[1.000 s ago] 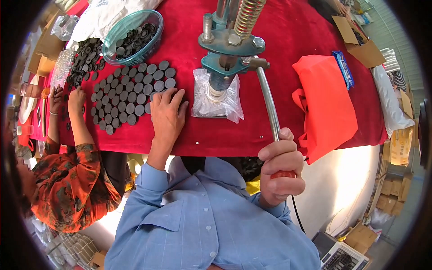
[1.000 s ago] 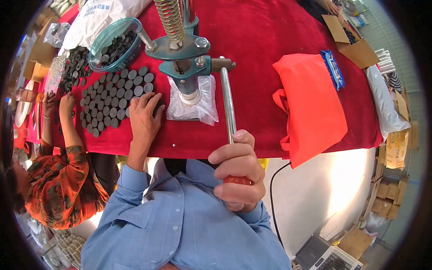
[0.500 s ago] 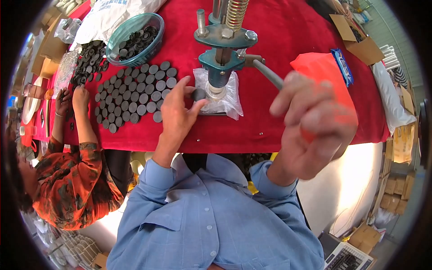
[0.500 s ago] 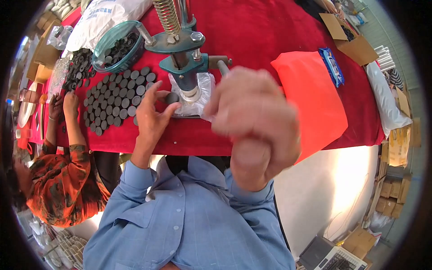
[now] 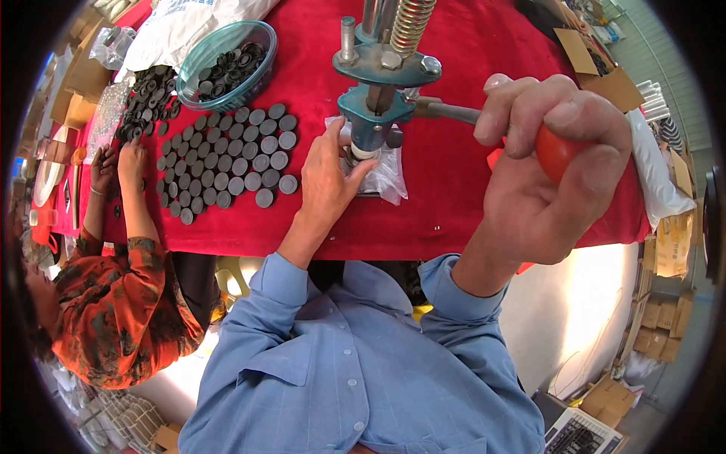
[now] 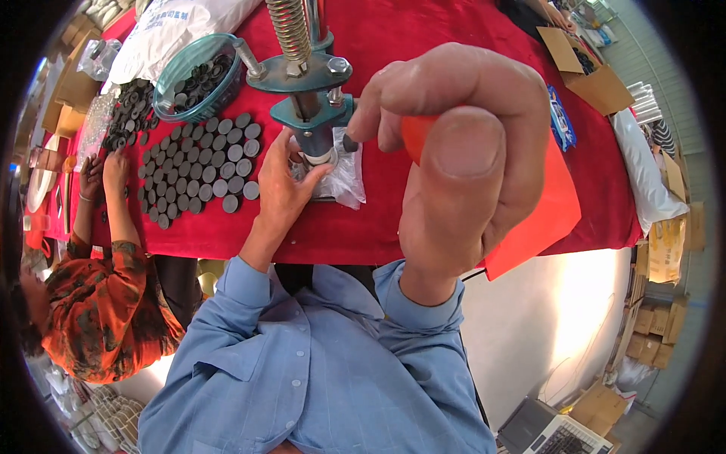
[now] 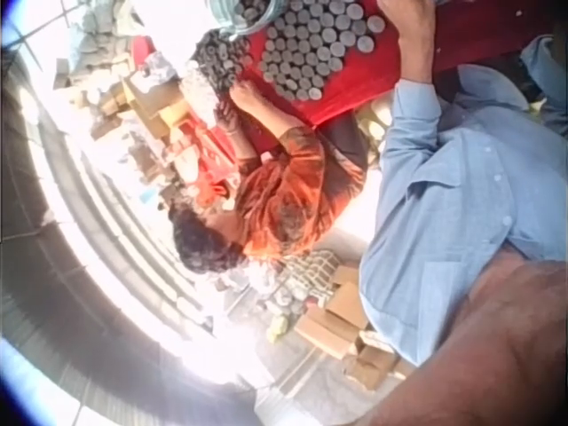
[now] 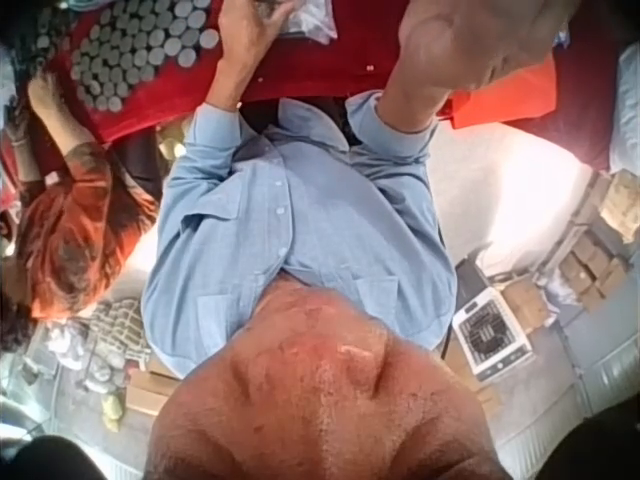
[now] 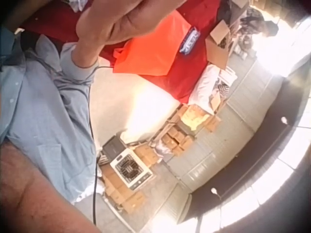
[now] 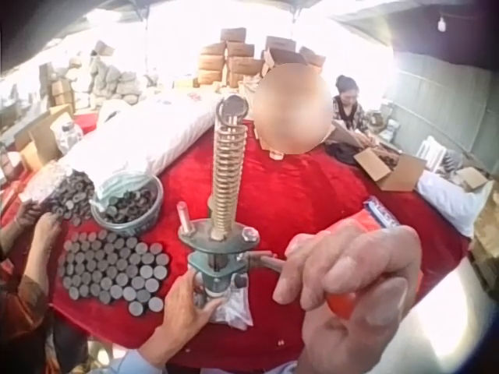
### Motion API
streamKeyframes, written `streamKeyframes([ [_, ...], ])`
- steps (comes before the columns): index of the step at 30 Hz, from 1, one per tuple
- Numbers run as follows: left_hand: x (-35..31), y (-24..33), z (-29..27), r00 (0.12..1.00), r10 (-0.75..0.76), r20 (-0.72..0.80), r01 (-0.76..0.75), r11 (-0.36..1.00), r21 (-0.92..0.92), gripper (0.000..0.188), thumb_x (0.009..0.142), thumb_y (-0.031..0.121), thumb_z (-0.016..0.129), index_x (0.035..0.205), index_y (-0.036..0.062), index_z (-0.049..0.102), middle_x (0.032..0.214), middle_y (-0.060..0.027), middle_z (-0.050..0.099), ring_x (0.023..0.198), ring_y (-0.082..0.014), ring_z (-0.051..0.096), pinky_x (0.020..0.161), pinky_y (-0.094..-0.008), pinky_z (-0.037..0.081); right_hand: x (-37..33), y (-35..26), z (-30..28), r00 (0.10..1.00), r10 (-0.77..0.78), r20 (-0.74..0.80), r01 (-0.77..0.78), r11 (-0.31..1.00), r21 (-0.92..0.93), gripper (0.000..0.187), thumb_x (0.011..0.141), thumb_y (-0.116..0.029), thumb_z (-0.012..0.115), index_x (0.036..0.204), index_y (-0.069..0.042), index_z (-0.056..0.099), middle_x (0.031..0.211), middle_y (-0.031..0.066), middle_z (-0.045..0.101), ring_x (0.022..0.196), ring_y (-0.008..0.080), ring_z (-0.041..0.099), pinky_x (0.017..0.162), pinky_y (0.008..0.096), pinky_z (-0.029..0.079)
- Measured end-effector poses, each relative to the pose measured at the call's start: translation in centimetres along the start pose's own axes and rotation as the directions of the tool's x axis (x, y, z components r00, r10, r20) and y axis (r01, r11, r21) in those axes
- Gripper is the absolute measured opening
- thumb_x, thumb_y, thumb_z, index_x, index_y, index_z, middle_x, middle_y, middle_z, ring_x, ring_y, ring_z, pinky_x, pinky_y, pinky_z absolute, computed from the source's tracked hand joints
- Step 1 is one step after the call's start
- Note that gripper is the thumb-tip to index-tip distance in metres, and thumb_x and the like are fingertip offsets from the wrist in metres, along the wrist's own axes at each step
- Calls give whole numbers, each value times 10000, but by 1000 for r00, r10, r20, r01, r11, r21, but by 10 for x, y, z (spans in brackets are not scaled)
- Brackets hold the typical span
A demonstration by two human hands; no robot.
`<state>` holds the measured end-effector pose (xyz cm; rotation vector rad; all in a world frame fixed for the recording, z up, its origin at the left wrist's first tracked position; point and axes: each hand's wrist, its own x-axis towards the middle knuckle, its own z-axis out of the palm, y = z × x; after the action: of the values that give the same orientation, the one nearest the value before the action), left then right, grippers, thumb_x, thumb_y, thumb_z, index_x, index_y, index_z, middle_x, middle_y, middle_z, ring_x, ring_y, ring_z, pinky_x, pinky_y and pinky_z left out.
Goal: The person assembles or shapes small plastic discs using a manual press.
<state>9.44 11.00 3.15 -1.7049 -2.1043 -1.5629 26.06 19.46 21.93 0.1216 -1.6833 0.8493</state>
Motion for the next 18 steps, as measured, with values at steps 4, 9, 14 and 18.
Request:
streamKeyframes([
  [4,-2,-4,4,999,40,-33,-40,999,3,857,687,222,917,1375,-10,461,991,-130,648,880,-290,629,717,-391,533,-8,-9,2,1000,19,21,-19,1000,6,339,1099,-332,317,1134,-71,531,794,91,524,634,219,542,782,440,481],
  [9,-4,-3,-5,999,32,-13,-32,999,-22,780,696,231,907,1328,-1,512,1007,-128,647,891,-300,624,749,-402,524,-34,-23,12,999,35,7,-36,999,40,282,1085,-364,371,1074,-120,512,797,84,514,644,208,538,814,469,444],
  [14,0,-22,-43,993,112,-46,-92,946,311,386,803,156,786,1153,57,657,1067,-122,653,964,-327,610,831,-445,488,-68,-35,18,997,64,-50,-65,998,-12,276,1036,-442,518,1005,-168,522,802,65,528,703,220,587,891,481,428],
  [18,-6,-47,-53,1000,-9,6,4,820,572,366,809,165,775,1157,99,683,1080,-87,658,1040,-293,578,879,-427,453,-104,-39,25,991,60,-123,-72,993,-97,133,1026,-325,536,969,-205,531,796,42,550,756,226,640,906,501,439],
])
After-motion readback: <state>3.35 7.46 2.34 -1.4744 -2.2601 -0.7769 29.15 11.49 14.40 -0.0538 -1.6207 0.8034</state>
